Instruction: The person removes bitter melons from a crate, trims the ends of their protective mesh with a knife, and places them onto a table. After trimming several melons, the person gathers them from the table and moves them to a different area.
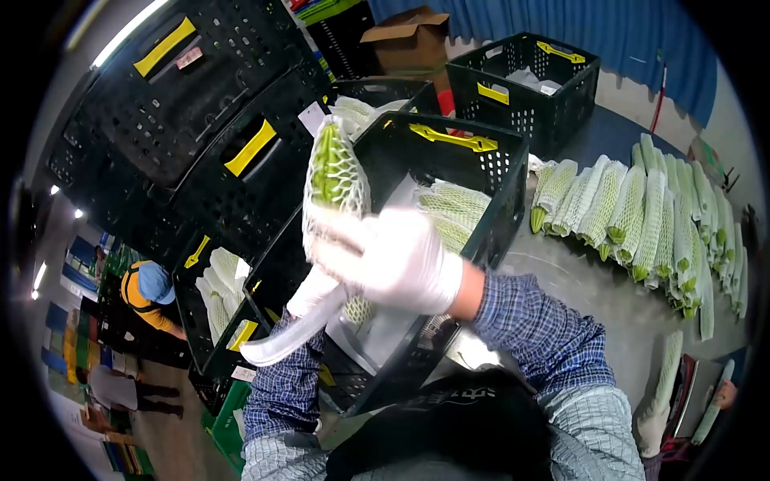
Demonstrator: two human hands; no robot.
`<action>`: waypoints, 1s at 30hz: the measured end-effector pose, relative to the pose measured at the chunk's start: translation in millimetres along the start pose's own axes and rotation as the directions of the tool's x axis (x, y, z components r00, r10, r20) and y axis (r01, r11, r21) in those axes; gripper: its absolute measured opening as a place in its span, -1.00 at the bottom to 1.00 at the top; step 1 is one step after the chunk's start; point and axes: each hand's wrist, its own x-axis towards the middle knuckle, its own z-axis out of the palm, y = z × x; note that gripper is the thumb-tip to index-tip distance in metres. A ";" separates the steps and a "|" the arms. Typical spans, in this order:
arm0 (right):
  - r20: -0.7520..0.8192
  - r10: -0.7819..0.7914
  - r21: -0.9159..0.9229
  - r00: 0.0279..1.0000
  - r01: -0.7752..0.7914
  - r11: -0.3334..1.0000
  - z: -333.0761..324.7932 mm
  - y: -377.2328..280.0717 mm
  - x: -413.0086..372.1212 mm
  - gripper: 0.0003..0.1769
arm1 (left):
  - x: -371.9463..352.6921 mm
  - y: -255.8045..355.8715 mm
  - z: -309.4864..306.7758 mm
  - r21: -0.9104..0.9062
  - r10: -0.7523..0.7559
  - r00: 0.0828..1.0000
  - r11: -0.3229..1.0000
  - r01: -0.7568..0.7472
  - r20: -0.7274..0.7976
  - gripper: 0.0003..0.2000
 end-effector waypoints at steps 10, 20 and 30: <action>0.371 0.581 0.420 0.725 -0.689 0.591 -13.9 -9.7 -6.8 -0.10 | 4.2 -17.9 -25.1 -0.491 0.137 0.917 0.868 0.071 0.375 -0.31; 0.569 0.665 0.767 0.484 -0.604 -0.217 -27.8 5.9 13.9 -0.85 | -1.3 -24.0 -24.6 -0.393 0.094 0.836 0.907 0.152 0.541 -0.42; 0.648 0.401 0.686 0.648 -0.725 0.062 21.5 37.4 -12.3 -0.76 | -4.2 -22.2 -27.8 0.344 -0.171 0.976 0.932 0.117 0.132 -0.23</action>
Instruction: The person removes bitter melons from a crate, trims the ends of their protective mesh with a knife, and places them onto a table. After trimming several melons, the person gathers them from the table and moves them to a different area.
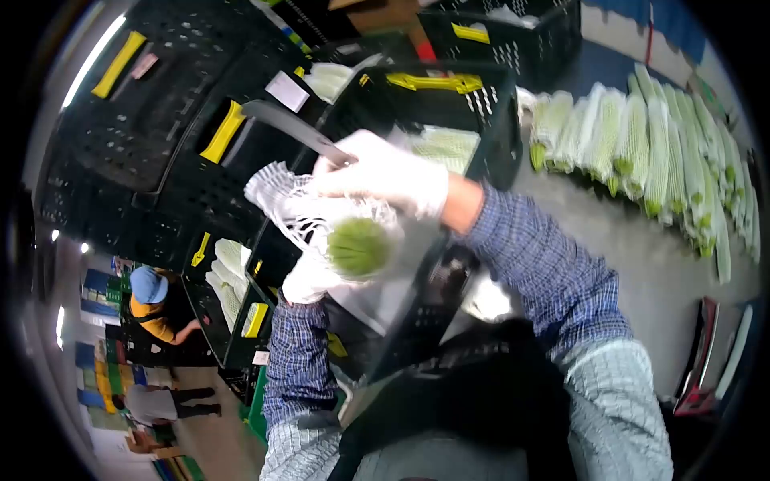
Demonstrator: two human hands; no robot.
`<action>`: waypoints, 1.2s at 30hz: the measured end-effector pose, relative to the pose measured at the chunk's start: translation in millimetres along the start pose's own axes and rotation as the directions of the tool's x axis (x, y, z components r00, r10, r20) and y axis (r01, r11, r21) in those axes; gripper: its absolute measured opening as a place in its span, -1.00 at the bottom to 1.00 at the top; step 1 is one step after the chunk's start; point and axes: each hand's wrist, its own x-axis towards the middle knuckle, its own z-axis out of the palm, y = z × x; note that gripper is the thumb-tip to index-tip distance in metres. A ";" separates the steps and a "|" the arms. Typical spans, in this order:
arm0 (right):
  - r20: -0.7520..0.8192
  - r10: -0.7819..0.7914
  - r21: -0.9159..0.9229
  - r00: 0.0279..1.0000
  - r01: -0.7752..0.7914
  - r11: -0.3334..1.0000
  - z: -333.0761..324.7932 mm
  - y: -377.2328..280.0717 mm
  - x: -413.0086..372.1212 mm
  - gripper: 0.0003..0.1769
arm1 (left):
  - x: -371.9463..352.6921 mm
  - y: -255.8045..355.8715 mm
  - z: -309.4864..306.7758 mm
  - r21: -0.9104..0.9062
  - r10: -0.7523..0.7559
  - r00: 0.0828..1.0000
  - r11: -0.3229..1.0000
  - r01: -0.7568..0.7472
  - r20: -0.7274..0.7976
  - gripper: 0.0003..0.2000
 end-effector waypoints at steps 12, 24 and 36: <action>0.246 0.057 -0.221 0.968 -0.001 0.975 -1.9 6.6 44.7 -0.76 | 23.3 -19.3 -9.5 -0.180 0.194 0.880 0.938 -0.295 -0.434 -0.34; 0.250 0.017 -0.100 0.968 0.008 0.995 9.9 -4.1 43.6 -0.77 | 26.5 -19.4 -8.8 -0.235 0.169 0.862 0.921 -0.311 -0.479 -0.43; 0.092 -0.146 -0.116 0.985 0.156 0.981 15.7 -16.9 38.2 -0.73 | 34.0 -25.7 -10.8 -0.148 0.204 0.841 0.937 -0.316 -0.501 -0.53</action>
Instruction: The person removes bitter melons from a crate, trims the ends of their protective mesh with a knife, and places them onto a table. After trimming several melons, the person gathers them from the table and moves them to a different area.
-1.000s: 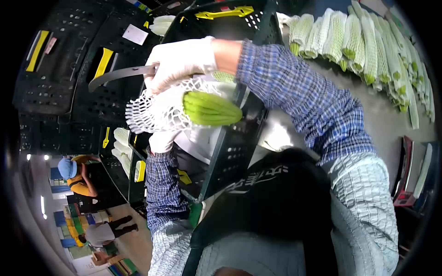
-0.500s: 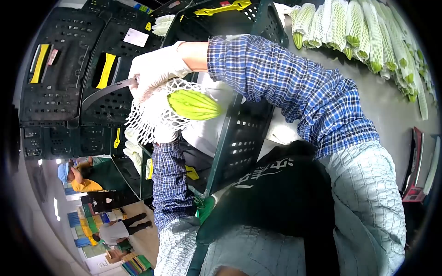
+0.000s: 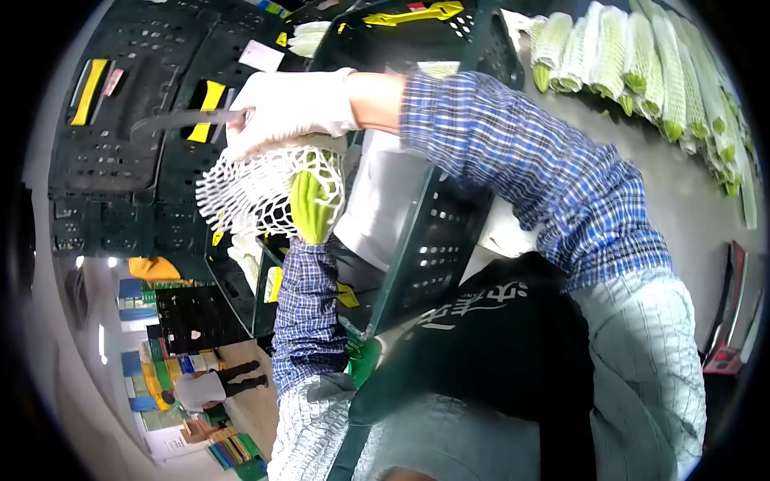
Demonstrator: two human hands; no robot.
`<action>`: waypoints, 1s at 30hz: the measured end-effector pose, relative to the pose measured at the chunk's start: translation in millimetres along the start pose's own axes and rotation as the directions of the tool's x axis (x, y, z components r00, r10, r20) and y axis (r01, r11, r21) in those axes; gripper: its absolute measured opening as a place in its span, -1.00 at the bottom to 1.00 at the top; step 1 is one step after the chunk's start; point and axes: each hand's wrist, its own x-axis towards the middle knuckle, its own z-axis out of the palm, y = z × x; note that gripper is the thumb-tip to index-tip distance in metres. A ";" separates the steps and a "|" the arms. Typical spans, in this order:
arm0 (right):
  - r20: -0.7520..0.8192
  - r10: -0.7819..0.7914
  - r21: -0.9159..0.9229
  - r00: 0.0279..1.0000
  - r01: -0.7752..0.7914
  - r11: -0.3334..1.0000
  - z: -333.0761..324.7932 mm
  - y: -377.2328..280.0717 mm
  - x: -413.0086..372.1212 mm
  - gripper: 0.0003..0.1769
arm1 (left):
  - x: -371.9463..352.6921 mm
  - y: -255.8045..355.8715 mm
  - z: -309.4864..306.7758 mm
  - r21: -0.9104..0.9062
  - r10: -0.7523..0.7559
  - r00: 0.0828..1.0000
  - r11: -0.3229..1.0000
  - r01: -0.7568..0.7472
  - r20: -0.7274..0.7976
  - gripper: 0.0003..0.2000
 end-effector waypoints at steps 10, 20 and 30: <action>-0.154 -0.046 0.073 0.987 0.058 0.996 -2.3 -30.8 -14.1 -0.76 | -0.8 -20.2 -10.0 0.898 0.278 0.895 0.175 -0.403 0.348 -0.64; -0.188 -0.024 0.140 0.982 0.051 0.989 6.0 -29.1 -10.5 -0.79 | -22.1 1.3 7.1 0.107 -0.044 0.991 0.994 0.031 0.125 -0.61; -0.467 -0.274 -0.274 0.841 0.157 0.949 -19.8 -18.5 -17.6 -0.68 | -13.6 21.7 31.0 -0.339 0.110 0.990 0.938 -0.075 0.086 -0.62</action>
